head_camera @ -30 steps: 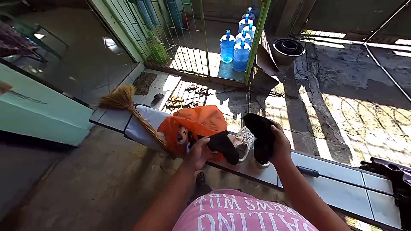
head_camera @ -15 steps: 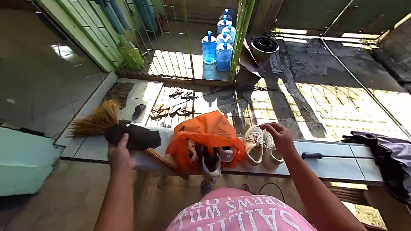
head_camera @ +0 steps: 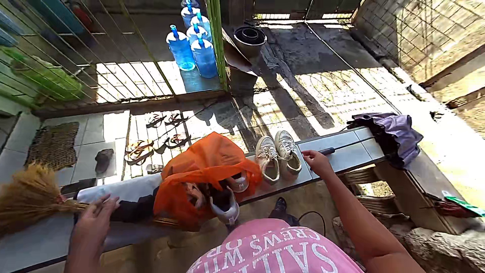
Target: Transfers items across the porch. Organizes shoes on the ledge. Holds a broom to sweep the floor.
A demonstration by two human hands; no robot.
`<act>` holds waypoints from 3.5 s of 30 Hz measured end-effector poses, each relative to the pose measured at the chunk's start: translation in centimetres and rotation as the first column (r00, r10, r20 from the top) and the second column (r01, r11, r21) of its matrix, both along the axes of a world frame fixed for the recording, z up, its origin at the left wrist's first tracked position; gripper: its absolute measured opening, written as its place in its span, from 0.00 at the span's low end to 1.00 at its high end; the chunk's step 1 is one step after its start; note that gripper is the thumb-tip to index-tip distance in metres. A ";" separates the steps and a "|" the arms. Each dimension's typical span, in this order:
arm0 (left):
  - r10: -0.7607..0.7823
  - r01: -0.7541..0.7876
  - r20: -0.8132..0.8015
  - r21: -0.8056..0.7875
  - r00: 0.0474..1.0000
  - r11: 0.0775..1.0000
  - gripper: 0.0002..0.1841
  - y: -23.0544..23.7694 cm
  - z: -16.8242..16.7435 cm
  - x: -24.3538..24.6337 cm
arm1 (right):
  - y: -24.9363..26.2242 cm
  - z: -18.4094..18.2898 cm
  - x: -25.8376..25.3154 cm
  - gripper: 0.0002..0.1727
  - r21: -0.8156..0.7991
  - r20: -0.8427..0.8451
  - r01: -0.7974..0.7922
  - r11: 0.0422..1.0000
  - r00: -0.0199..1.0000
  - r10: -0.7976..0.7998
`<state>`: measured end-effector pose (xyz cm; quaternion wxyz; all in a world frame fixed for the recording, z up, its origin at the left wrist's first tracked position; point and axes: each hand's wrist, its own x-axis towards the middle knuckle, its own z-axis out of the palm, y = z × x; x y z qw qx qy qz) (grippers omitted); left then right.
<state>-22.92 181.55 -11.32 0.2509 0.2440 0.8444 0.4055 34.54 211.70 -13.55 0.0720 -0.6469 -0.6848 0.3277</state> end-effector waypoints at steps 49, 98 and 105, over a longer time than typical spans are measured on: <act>-0.972 0.795 0.180 -0.607 0.154 0.014 0.26 26.2 -4.1 40.2 | 4.5 -4.1 6.9 0.15 -0.285 -0.403 -0.700 0.655 0.707 0.581; -0.682 0.444 0.463 0.526 0.566 0.725 0.11 18.2 -1.4 30.8 | 11.1 1.4 24.9 0.12 -0.259 -0.720 -0.682 0.684 0.608 0.333; -0.597 0.522 -0.162 -0.344 0.786 0.781 0.25 16.5 2.2 33.5 | 9.1 1.0 16.0 0.16 -0.134 -0.135 -0.556 0.820 0.830 0.541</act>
